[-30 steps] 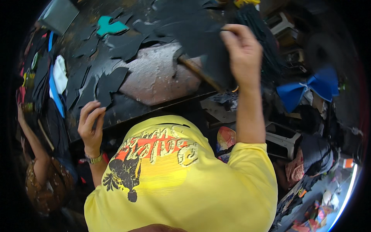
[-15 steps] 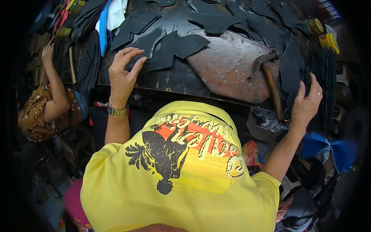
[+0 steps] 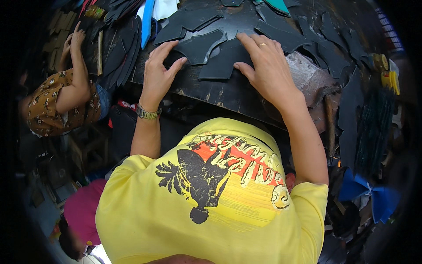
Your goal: The person sorts and stacks black leather pieces on a worktable, repeatedly picking up individual pieces, aligning them, and placing them into a growing pile. A second person is visible in the background also handling leather pieces.
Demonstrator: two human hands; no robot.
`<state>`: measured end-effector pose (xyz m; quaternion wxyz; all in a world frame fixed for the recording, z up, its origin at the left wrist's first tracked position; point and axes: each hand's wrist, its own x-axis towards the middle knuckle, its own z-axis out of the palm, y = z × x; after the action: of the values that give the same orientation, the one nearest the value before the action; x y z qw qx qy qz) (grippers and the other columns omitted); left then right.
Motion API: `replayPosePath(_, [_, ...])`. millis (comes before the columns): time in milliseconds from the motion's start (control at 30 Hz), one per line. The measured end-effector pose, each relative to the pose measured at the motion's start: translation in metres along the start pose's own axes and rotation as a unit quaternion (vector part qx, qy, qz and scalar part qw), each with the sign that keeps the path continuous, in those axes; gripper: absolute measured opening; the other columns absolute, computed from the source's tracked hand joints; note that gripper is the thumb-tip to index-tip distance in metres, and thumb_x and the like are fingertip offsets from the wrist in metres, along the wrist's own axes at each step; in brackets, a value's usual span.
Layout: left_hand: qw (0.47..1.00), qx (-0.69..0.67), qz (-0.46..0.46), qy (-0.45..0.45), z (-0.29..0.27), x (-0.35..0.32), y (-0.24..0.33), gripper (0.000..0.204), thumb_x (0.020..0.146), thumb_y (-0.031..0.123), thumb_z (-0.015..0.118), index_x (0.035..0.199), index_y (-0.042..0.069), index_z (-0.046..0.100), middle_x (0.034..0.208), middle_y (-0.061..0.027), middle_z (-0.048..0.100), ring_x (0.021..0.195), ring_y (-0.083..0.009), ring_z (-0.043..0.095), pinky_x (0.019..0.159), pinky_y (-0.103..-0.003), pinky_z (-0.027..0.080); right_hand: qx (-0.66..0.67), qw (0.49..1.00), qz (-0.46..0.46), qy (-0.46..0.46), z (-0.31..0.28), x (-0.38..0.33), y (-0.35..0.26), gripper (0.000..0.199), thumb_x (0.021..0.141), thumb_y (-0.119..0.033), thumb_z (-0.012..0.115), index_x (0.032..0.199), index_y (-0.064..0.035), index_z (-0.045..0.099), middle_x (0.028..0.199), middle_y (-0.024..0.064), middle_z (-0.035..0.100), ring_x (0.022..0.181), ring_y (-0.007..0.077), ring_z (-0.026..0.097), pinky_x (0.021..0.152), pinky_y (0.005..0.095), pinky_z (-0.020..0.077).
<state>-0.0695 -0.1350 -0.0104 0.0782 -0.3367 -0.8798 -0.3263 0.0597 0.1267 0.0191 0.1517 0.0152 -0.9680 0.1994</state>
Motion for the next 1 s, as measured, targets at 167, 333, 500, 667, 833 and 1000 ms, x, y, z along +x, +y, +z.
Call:
replayPosePath(167, [1.0,0.024,-0.01,-0.015,0.008,0.007,-0.004,0.053,0.082,0.029,0.082,0.129,0.008,0.067,0.124,-0.0122,0.065,0.116,-0.0342,0.059,0.099,-0.046,0.044,-0.023,0.998,-0.011,-0.057,0.013,0.015,-0.005,0.071,0.079,-0.009,0.081,0.144,-0.01,0.051,0.123,0.0168,0.061,0.118,0.0372,0.054,0.107,0.045,0.0418])
replayPosePath(333, [0.997,-0.044,-0.043,-0.04,0.008,0.015,-0.003,0.056,0.075,0.017,0.087,0.126,0.005,0.069,0.11,-0.014,0.066,0.101,-0.0338,0.064,0.09,-0.04,0.051,0.082,0.996,0.018,0.016,-0.008,-0.016,-0.022,0.074,0.076,0.007,0.076,0.144,-0.0101,0.052,0.117,0.0139,0.064,0.106,0.0317,0.06,0.099,0.0399,0.0472])
replayPosePath(500, [0.947,-0.309,-0.073,-0.043,0.014,0.021,0.005,0.028,0.09,0.012,0.078,0.114,-0.001,0.073,0.098,-0.0043,0.069,0.088,-0.0113,0.066,0.075,-0.026,0.053,0.435,0.864,0.23,0.11,-0.042,-0.08,-0.012,0.034,0.092,-0.001,0.071,0.125,-0.0008,0.064,0.114,0.0078,0.071,0.101,0.0145,0.068,0.088,0.0282,0.0551])
replayPosePath(667, [0.884,-0.404,-0.097,-0.213,0.022,0.03,0.043,0.024,0.095,0.015,0.075,0.112,-0.002,0.074,0.092,-0.0042,0.074,0.08,-0.0091,0.067,0.068,-0.023,0.052,0.546,0.752,0.337,0.152,-0.056,-0.123,0.027,0.022,0.098,-0.008,0.069,0.118,-0.0003,0.065,0.102,0.0045,0.071,0.086,0.0092,0.068,0.077,0.0244,0.0582])
replayPosePath(833, [0.933,-0.263,0.062,-0.239,0.055,0.05,0.084,0.027,0.091,0.02,0.077,0.111,0.001,0.075,0.1,-0.0123,0.075,0.084,-0.0196,0.069,0.075,-0.03,0.053,0.564,0.732,0.338,0.181,-0.056,-0.136,0.054,0.022,0.098,-0.009,0.07,0.118,-0.0011,0.065,0.101,0.0027,0.071,0.088,0.0079,0.067,0.079,0.0224,0.0555])
replayPosePath(1000, [0.953,-0.189,0.115,-0.206,0.074,0.052,0.1,0.028,0.087,0.02,0.077,0.11,0.004,0.075,0.098,-0.0149,0.073,0.083,-0.0313,0.069,0.078,-0.038,0.055,0.36,0.83,0.297,0.305,-0.081,-0.133,0.061,0.018,0.099,-0.008,0.069,0.115,-0.0005,0.068,0.102,0.0009,0.07,0.093,0.0065,0.064,0.084,0.021,0.0509])
